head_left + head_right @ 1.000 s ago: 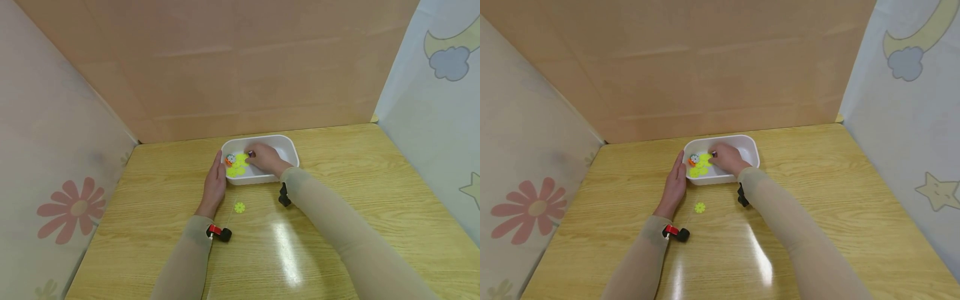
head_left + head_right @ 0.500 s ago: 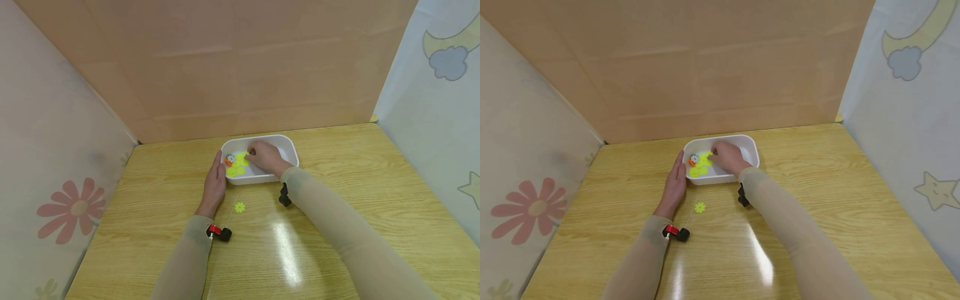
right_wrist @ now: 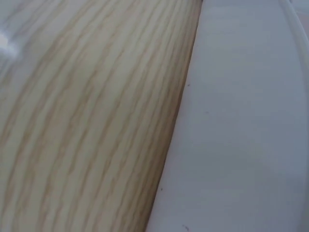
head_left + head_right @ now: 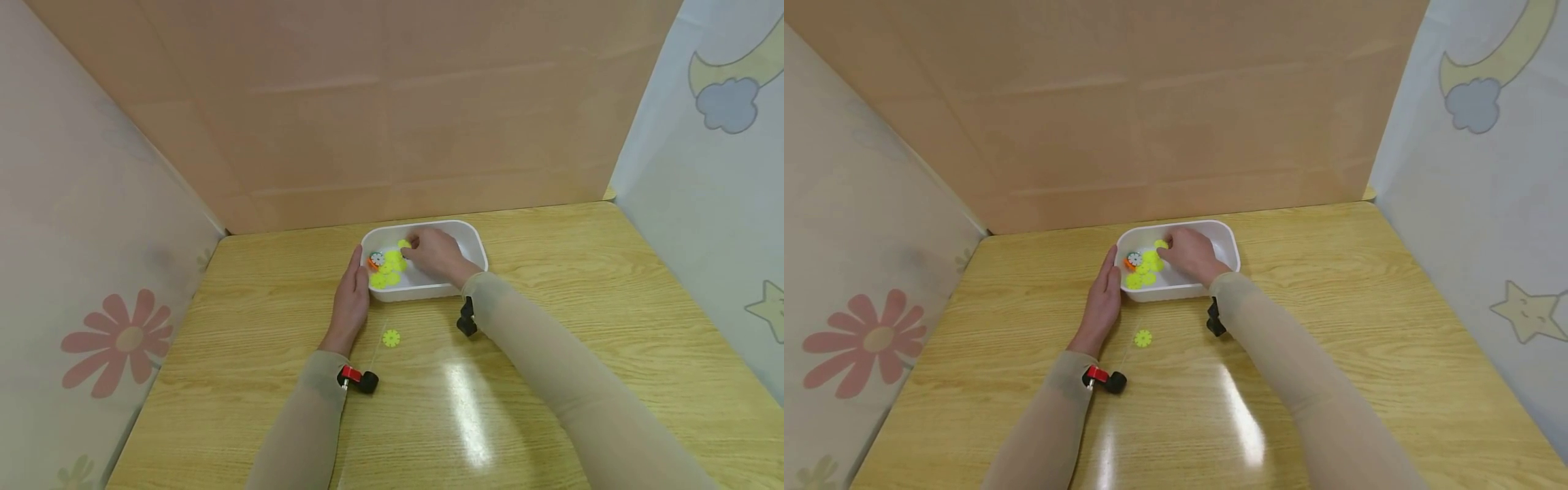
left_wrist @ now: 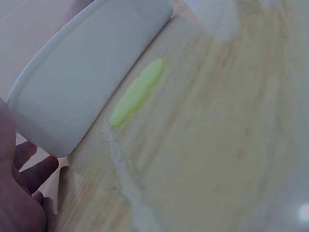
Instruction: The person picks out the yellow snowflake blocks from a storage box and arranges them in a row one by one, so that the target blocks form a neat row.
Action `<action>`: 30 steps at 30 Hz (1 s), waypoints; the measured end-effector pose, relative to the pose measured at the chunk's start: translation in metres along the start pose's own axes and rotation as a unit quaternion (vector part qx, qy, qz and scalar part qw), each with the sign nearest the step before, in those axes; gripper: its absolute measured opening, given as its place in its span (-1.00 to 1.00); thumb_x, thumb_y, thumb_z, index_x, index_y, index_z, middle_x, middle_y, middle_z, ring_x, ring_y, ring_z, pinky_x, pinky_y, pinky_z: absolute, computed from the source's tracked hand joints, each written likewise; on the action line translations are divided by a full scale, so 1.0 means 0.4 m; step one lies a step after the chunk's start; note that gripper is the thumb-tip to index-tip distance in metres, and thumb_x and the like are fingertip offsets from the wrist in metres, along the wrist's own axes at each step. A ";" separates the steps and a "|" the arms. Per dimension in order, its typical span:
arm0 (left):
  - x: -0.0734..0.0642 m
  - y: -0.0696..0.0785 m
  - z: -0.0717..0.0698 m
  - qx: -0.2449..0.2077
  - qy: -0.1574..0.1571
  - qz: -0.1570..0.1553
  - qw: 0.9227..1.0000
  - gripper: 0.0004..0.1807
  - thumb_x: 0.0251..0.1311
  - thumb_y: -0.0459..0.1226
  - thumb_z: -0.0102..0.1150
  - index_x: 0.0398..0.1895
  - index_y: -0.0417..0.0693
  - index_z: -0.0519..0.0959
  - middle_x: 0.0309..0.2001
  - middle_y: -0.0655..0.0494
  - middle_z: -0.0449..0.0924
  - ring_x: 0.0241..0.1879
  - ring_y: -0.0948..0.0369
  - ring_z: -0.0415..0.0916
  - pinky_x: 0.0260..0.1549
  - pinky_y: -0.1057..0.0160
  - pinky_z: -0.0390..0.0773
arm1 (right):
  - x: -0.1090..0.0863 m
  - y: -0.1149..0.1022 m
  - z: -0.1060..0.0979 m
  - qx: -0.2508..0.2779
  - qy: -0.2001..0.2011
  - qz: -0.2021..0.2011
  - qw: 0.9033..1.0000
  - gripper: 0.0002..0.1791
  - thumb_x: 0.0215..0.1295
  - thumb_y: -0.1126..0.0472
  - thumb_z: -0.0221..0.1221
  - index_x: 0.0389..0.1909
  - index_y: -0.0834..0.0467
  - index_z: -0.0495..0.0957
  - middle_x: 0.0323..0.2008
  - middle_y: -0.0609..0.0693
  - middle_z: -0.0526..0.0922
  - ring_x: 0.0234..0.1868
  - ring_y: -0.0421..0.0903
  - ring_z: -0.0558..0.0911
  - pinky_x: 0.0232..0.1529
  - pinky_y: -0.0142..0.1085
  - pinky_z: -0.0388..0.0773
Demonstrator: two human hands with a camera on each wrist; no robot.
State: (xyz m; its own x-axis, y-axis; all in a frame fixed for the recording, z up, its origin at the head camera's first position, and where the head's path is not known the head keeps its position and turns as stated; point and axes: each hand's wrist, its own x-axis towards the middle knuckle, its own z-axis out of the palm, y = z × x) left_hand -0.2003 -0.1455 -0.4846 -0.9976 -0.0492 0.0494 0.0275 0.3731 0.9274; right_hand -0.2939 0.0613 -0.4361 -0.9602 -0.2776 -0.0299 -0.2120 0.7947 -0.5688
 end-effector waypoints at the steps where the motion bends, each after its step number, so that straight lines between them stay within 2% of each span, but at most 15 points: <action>1: 0.000 0.000 0.000 0.001 0.000 0.000 1.000 -0.32 0.80 0.08 -0.38 0.86 0.24 -0.01 0.78 0.27 0.02 0.74 0.15 -0.05 0.70 -0.04 0.01 | 0.000 -0.001 -0.002 0.004 0.000 -0.002 1.000 -0.66 0.58 0.00 0.33 0.14 0.16 0.72 -0.01 0.04 0.73 -0.02 0.01 0.63 0.08 -0.07 0.60; 6: 0.000 0.004 0.000 0.005 0.000 -0.001 1.000 -0.33 0.81 0.07 -0.40 0.86 0.24 -0.02 0.78 0.26 0.01 0.74 0.15 -0.06 0.70 -0.04 0.00 | -0.003 -0.002 -0.006 0.013 0.003 -0.011 1.000 -0.67 0.55 0.02 0.32 0.12 0.15 0.73 -0.08 0.02 0.72 -0.09 -0.01 0.62 -0.03 -0.12 0.57; 13: 0.003 0.003 0.000 0.003 -0.001 -0.005 1.000 -0.33 0.81 0.07 -0.39 0.86 0.25 -0.02 0.78 0.26 0.01 0.74 0.16 -0.05 0.70 -0.04 0.01 | -0.016 -0.008 -0.021 0.021 0.024 -0.046 0.998 -0.65 0.47 0.01 0.37 0.11 0.14 0.78 -0.10 0.00 0.77 -0.09 -0.03 0.67 -0.02 -0.10 0.59; 22: 0.003 0.000 -0.001 0.005 -0.003 -0.007 1.000 -0.32 0.80 0.09 -0.40 0.86 0.24 -0.03 0.78 0.27 -0.01 0.75 0.16 -0.06 0.70 -0.06 0.00 | -0.058 -0.013 -0.041 0.023 0.051 -0.090 0.994 -0.63 0.47 0.01 0.43 0.13 0.15 0.78 -0.14 -0.02 0.77 -0.16 -0.05 0.65 -0.13 -0.13 0.57; 30: 0.003 -0.008 -0.003 -0.003 -0.002 0.002 1.000 -0.33 0.80 0.09 -0.38 0.86 0.30 -0.02 0.77 0.30 0.01 0.74 0.16 -0.05 0.70 -0.07 0.01 | -0.105 -0.016 -0.058 0.029 0.077 -0.131 0.988 -0.70 0.46 0.02 0.47 0.03 0.13 0.78 -0.20 -0.05 0.75 -0.23 -0.08 0.63 -0.21 -0.16 0.54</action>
State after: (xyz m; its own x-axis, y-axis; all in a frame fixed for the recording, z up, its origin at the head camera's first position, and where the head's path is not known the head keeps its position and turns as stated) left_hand -0.2013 -0.1479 -0.4870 -0.9977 -0.0432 0.0515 0.0320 0.3671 0.9296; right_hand -0.2565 0.0804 -0.4122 -0.8910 -0.3808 0.2471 -0.4504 0.6736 -0.5860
